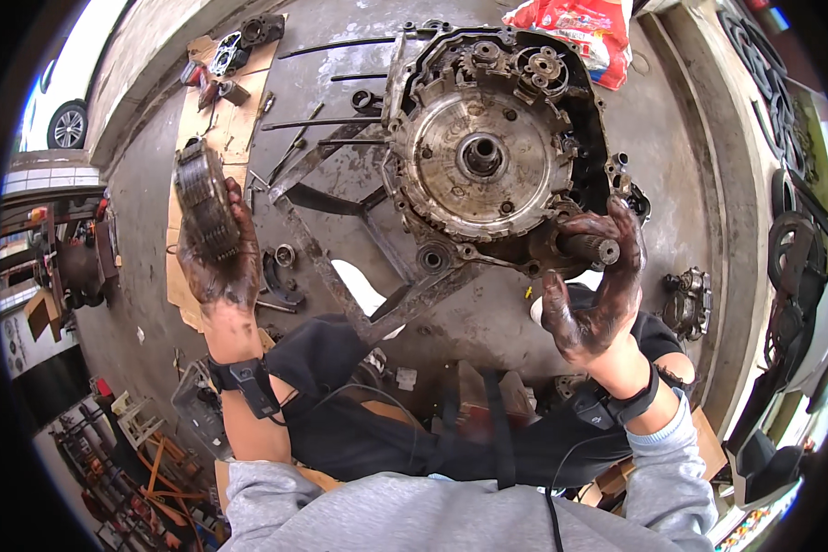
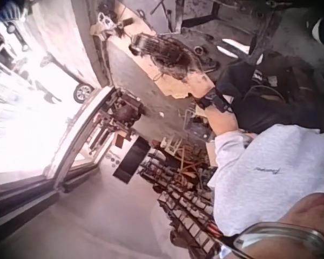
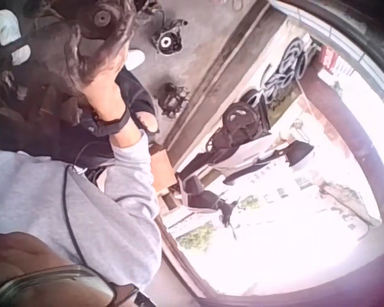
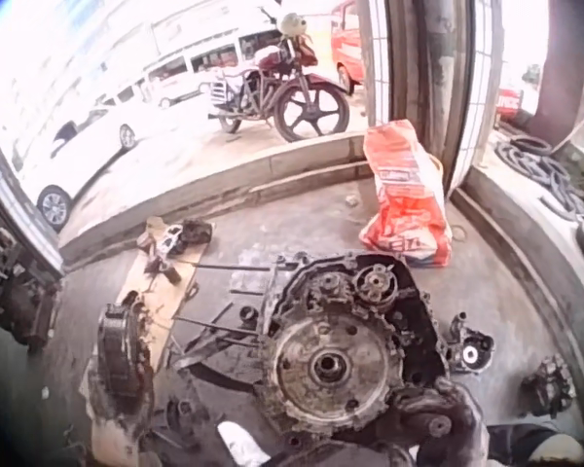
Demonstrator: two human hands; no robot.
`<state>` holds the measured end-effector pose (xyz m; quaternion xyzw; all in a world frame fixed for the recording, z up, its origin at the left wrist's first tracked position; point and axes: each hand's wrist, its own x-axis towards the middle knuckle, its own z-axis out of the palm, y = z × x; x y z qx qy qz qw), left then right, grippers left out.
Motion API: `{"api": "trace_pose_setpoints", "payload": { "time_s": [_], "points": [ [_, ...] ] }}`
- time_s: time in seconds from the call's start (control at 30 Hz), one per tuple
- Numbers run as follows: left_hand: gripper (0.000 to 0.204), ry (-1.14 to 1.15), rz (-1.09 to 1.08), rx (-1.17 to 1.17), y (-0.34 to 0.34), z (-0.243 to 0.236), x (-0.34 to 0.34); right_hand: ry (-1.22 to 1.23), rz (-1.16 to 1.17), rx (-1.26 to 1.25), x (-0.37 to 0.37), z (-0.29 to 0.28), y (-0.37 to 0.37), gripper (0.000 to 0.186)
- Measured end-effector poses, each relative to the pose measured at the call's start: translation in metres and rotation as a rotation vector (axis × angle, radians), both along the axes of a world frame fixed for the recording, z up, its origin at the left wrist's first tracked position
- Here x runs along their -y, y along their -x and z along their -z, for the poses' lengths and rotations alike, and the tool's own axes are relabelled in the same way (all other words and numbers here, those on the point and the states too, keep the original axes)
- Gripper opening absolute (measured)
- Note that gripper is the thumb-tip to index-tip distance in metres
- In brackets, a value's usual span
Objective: Disassembling a motorcycle engine to inspect and remove internal components like the clutch assembly and gears.
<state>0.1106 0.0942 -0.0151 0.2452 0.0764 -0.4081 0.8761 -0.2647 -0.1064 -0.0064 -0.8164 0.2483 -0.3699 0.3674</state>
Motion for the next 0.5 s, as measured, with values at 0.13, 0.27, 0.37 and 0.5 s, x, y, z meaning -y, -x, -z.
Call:
{"api": "trace_pose_setpoints", "payload": {
  "time_s": [0.13, 0.27, 0.37, 0.5],
  "points": [
    [0.038, -0.683, -0.221, 0.307, -0.049, 0.027, -0.035, 0.121, -0.002, -0.087, 0.004, 0.009, -0.003, 0.045],
    [0.030, -0.752, -0.137, 0.441, -0.114, 0.081, -0.065, 0.143, 0.076, -0.032, 0.001, 0.026, -0.002, 0.046],
    [0.034, -0.980, -0.111, 0.320, -0.147, 0.141, -0.105, 0.202, 0.119, -0.071, 0.000, 0.037, 0.002, 0.051],
    [0.031, -0.807, -0.111, -0.189, -0.148, 0.236, -0.154, 0.204, 0.216, 0.023, 0.000, 0.052, 0.004, 0.052]
  ]
}}
